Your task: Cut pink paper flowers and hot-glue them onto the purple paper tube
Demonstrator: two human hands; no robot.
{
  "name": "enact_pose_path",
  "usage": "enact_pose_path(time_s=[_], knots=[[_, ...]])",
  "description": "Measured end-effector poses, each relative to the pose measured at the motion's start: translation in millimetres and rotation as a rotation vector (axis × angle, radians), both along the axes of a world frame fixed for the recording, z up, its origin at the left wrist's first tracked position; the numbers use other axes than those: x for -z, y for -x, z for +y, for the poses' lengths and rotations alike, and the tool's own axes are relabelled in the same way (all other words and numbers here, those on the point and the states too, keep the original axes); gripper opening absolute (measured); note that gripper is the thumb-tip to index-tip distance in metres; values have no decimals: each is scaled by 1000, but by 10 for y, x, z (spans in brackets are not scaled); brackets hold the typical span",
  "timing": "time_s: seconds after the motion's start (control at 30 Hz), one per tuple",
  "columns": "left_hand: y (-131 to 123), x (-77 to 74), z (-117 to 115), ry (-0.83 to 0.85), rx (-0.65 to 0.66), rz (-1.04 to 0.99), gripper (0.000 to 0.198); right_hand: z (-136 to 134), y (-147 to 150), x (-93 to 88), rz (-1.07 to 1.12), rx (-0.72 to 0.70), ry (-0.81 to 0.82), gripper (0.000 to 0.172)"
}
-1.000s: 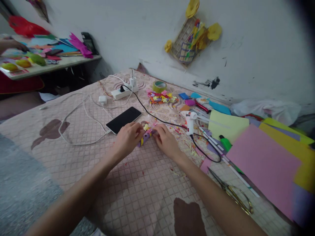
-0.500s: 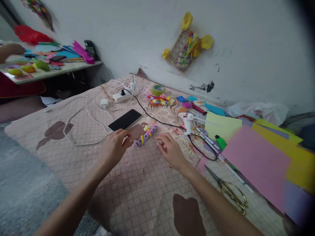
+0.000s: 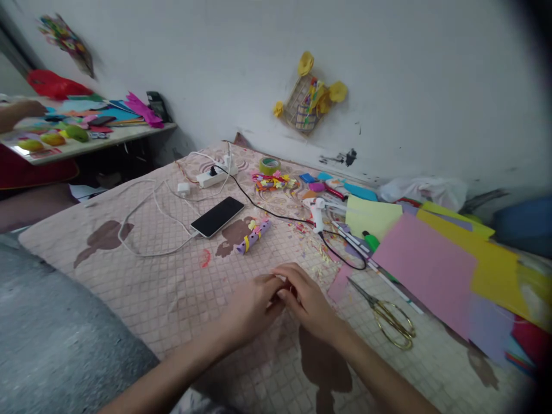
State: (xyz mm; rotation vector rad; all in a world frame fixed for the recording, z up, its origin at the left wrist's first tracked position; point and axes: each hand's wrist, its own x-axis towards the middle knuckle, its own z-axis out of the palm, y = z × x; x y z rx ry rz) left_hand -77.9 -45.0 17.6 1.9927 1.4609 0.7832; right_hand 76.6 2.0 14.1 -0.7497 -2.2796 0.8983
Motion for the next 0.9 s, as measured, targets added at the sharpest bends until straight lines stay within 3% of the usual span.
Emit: enact_pose_path(time_s=[0.17, 0.33, 0.47, 0.57, 0.7, 0.83, 0.9], knots=[[-347, -21, 137, 22, 179, -149, 11, -116, -425, 36, 23, 264, -37, 22], [-503, 122, 354, -36, 255, -103, 17, -228, -905, 181, -22, 592, -150, 19], [-601, 269, 440, -122, 174, -27, 17, -310, -1061, 244, 6, 682, -172, 21], [-601, 275, 401, -156, 155, -14, 16, -346, -1081, 244, 42, 681, -181, 22], [-319, 133, 349, -305, 28, 25, 17, -374, -1058, 235, 55, 651, -141, 21], [283, -39, 480, -400, -235, 160, 15, -252, -866, 162, 14, 521, -46, 21], [566, -84, 595, -376, -278, 241, 14, -94, -655, 96, -21, 401, -44, 17]])
